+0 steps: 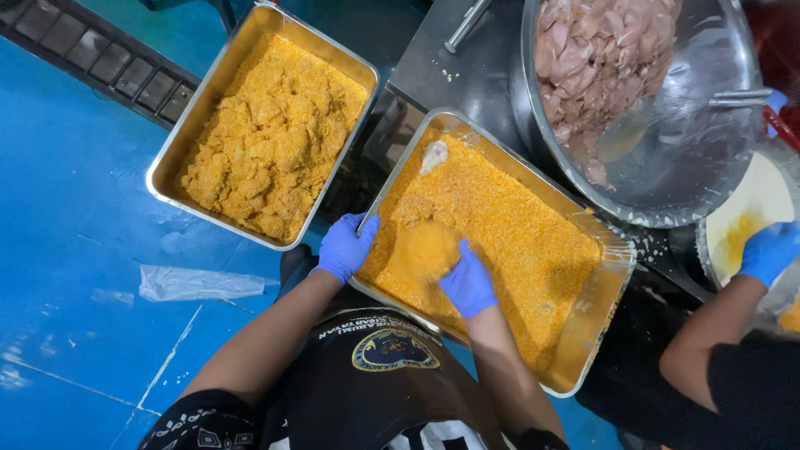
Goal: The person, wearing blue gloves, presses raw chicken pieces into a tray of orange breading to coat them and places the coated pieces onto a separate tray of finished breaded chicken. A coworker beside them dips chicken pieces in egg wash and hands them over for coating.
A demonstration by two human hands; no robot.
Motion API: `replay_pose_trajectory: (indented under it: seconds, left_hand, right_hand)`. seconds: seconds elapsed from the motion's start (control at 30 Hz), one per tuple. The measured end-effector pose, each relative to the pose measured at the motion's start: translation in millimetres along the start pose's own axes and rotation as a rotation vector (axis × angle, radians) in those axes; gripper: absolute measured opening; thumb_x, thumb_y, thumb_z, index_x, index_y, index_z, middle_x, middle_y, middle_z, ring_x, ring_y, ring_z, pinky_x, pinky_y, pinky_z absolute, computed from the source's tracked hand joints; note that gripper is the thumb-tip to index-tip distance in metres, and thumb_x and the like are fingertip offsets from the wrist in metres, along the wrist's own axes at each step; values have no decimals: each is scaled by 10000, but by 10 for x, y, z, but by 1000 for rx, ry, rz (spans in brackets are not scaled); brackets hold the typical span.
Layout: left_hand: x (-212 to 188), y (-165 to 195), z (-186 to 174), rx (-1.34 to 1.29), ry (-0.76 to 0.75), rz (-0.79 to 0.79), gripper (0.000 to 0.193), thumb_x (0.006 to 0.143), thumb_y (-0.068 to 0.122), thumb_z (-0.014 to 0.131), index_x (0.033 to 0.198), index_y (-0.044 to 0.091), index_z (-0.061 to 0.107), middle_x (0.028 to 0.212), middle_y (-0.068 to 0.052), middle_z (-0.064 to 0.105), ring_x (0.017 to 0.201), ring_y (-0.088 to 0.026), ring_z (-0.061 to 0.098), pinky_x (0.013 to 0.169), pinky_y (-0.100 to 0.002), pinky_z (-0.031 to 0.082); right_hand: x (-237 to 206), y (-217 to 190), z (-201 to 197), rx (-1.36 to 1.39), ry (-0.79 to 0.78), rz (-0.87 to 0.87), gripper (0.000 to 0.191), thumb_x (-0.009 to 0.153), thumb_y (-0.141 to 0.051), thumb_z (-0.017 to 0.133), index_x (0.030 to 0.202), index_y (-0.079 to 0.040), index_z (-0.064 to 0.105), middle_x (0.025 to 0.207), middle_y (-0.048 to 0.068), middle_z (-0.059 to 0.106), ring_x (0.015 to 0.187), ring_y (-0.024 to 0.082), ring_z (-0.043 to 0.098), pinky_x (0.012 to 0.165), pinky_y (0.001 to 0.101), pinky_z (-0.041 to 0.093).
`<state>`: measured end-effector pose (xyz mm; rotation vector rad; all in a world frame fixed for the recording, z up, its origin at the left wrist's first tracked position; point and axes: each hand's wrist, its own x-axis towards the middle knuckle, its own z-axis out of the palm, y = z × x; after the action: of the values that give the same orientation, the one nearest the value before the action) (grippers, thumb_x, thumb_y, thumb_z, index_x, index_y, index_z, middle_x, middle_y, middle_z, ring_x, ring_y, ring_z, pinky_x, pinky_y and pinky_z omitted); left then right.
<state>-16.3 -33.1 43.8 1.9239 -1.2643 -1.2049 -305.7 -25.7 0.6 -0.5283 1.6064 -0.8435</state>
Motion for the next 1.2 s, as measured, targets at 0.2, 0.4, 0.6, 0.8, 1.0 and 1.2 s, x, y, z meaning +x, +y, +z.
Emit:
replay_pose_trajectory:
  seconds: [0.2, 0.4, 0.6, 0.8, 1.0, 1.2]
  left_hand:
    - [-12, 15, -21, 14, 14, 29, 608, 957, 553, 550, 1227, 32, 706, 1235, -207, 676, 1137, -406, 638, 970, -452, 498]
    - [-18, 39, -44, 1, -11, -21, 597, 943, 564, 547, 1225, 67, 720, 1218, -205, 682, 1126, -404, 647, 966, -451, 502]
    - [-27, 23, -34, -10, -11, -3, 578, 956, 565, 533, 1222, 90, 726, 1224, -200, 688, 1141, -399, 646, 977, -449, 502]
    - [-3, -11, -13, -6, -12, -21, 573, 961, 559, 511, 1225, 101, 731, 1232, -191, 689, 1142, -399, 647, 980, -455, 501]
    - [29, -27, 8, -16, 26, 32, 590, 961, 562, 520, 1227, 74, 717, 1239, -194, 685, 1152, -395, 645, 986, -448, 503]
    - [1, 19, -21, -12, 11, 5, 586, 962, 568, 519, 1220, 82, 722, 1246, -188, 683, 1160, -395, 633, 992, -448, 494]
  right_hand:
    - [49, -387, 476, -1166, -19, -981, 626, 1031, -391, 539, 1532, -43, 399, 1596, 260, 394, 1495, 421, 335, 1226, 515, 266]
    - [24, -284, 804, -1296, -59, -891, 879, 992, -441, 591, 1625, 9, 180, 1683, 285, 143, 1565, 462, 116, 1255, 590, 105]
    - [-67, -287, 1055, -1361, -145, -866, 902, 961, -460, 633, 1603, -2, 196, 1678, 264, 152, 1563, 452, 113, 1250, 568, 116]
    - [-166, -457, 1190, -1424, -235, -833, 922, 924, -430, 664, 1600, -10, 201, 1673, 249, 154, 1551, 442, 119, 1241, 565, 121]
    - [-78, -470, 1150, -1470, -248, -855, 865, 873, -404, 690, 1552, -27, 308, 1640, 271, 263, 1489, 436, 206, 1178, 574, 176]
    - [211, -708, 1019, -1347, -225, -1009, 606, 875, -185, 592, 1476, -132, 534, 1510, 147, 555, 1409, 347, 501, 1183, 494, 371]
